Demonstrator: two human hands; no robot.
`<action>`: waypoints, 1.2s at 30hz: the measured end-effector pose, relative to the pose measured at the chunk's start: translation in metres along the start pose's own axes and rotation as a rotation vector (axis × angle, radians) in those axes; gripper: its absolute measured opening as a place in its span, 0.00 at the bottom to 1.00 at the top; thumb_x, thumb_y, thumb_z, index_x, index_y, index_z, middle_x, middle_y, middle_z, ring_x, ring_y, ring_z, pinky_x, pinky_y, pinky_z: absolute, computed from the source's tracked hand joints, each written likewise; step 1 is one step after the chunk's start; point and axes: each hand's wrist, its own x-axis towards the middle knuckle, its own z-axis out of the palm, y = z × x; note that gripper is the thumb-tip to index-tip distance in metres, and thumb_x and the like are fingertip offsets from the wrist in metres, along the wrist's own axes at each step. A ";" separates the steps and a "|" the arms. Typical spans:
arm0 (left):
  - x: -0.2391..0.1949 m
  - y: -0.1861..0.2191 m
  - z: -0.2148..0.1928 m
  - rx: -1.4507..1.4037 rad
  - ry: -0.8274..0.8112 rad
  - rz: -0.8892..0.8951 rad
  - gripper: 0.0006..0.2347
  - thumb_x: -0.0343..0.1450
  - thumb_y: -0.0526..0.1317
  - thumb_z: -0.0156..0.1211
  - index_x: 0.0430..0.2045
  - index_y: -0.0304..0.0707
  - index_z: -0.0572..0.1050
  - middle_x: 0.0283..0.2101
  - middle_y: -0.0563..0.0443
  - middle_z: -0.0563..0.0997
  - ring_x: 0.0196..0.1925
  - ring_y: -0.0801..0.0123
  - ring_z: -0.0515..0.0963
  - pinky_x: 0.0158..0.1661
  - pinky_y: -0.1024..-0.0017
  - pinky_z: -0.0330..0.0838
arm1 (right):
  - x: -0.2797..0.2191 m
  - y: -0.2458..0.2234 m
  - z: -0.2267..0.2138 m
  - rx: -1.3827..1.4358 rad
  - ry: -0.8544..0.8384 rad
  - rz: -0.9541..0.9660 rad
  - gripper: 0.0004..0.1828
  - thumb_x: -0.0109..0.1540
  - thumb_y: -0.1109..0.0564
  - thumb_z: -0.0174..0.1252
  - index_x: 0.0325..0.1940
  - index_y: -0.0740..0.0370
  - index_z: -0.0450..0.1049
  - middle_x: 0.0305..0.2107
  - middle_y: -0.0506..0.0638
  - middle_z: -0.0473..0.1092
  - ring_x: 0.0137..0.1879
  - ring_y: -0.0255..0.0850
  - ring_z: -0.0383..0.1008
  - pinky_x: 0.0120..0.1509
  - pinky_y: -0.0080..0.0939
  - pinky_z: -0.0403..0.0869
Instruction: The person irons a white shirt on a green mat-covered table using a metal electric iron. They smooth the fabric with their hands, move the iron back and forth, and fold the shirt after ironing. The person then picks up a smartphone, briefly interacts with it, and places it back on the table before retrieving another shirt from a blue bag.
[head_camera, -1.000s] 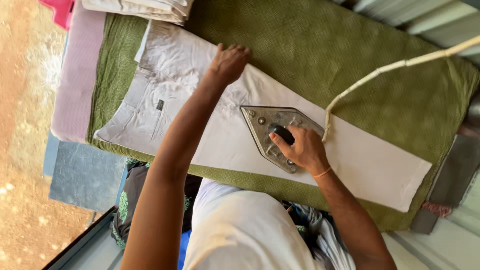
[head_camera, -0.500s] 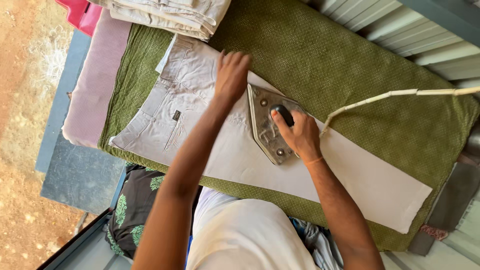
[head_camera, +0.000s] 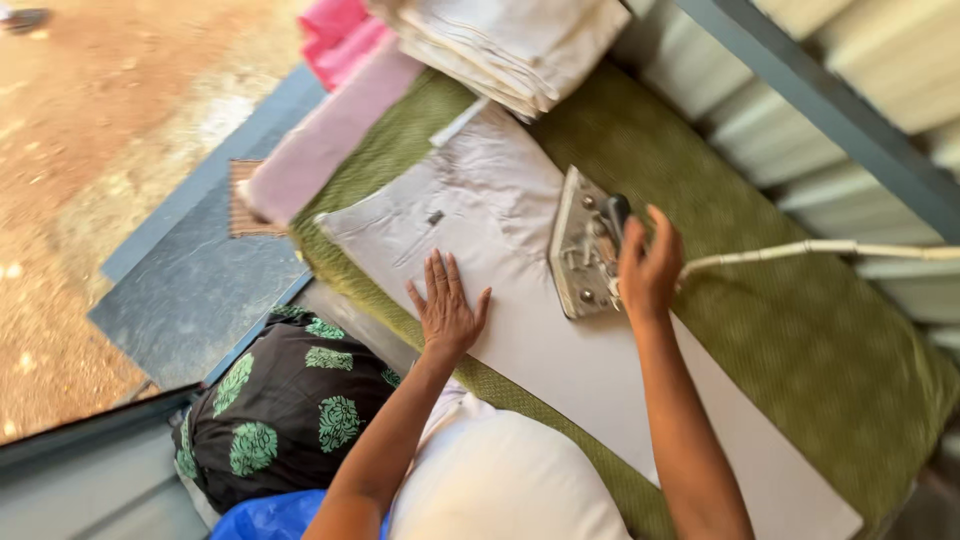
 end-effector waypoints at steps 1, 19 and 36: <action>-0.008 -0.003 0.003 -0.023 0.063 -0.011 0.40 0.74 0.65 0.38 0.74 0.32 0.44 0.78 0.34 0.40 0.80 0.50 0.34 0.69 0.40 0.19 | -0.028 0.013 -0.009 -0.022 -0.018 -0.015 0.28 0.74 0.45 0.48 0.67 0.72 0.66 0.61 0.70 0.67 0.66 0.63 0.67 0.68 0.59 0.65; -0.122 0.159 -0.157 -1.080 -0.560 0.592 0.17 0.71 0.39 0.60 0.56 0.39 0.76 0.58 0.48 0.83 0.63 0.62 0.81 0.62 0.65 0.73 | -0.337 0.216 -0.234 -0.597 -0.018 0.743 0.39 0.71 0.38 0.43 0.80 0.61 0.50 0.77 0.65 0.45 0.82 0.60 0.43 0.79 0.69 0.46; -0.153 0.192 -0.284 -1.408 -0.837 1.431 0.20 0.70 0.45 0.58 0.55 0.36 0.72 0.61 0.39 0.73 0.62 0.53 0.74 0.64 0.65 0.68 | -0.304 0.285 -0.301 -0.632 -0.125 0.997 0.30 0.78 0.40 0.37 0.67 0.69 0.68 0.67 0.65 0.64 0.73 0.58 0.63 0.80 0.53 0.63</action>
